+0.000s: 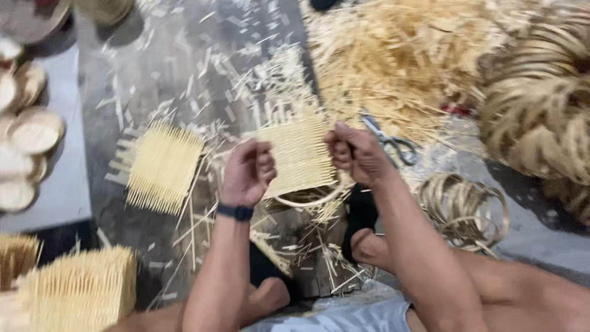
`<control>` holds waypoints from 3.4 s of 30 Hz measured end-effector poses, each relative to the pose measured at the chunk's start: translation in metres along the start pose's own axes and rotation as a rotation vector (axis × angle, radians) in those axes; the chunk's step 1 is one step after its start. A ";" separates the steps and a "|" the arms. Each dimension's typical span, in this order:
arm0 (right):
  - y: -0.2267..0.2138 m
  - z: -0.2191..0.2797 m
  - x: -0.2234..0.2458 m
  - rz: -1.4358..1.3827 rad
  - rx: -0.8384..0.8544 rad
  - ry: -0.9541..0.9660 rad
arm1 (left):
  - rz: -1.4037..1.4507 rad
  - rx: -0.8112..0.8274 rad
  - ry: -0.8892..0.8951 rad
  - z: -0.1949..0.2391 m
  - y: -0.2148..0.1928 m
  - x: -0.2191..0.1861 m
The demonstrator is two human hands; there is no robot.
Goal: The person places a circular bamboo frame on a square woven bamboo mat and uses shears to trim the excess mat material around the frame. The person repeats this process multiple times, stacking the finished circular mats to the side.
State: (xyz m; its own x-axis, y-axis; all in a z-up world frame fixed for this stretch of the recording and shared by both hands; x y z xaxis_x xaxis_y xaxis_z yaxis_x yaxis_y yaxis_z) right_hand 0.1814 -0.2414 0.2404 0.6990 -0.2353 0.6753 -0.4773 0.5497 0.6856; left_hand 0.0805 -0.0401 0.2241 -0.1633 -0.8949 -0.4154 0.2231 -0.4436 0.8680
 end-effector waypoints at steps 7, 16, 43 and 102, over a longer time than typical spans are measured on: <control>0.011 -0.018 -0.023 -0.041 0.116 0.107 | -0.044 -0.221 -0.053 -0.007 -0.025 0.004; -0.004 -0.018 -0.019 0.279 -0.118 0.056 | -0.114 -0.282 -0.033 -0.003 -0.051 -0.002; -0.102 -0.074 -0.068 1.243 -0.574 0.151 | -1.269 -0.667 0.062 -0.036 -0.203 0.003; -0.134 -0.169 -0.103 1.084 -0.204 0.074 | -1.363 -0.265 -0.098 -0.172 -0.193 0.015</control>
State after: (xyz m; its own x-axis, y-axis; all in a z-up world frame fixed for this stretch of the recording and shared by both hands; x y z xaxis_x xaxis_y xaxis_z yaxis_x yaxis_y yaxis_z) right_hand 0.2631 -0.1552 0.0327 -0.0038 0.4958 0.8684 -0.7643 0.5586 -0.3223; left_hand 0.2002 0.0236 0.0033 -0.4603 0.2478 -0.8525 0.0065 -0.9593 -0.2823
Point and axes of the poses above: each hand's wrist, its own z-axis away from the middle knuckle, its own y-axis out of the palm, x = y × z, the point moved 8 cm from there along -z, towards the middle knuckle, and after that the axes turned 14 degrees about x, right-handed, at the moved point
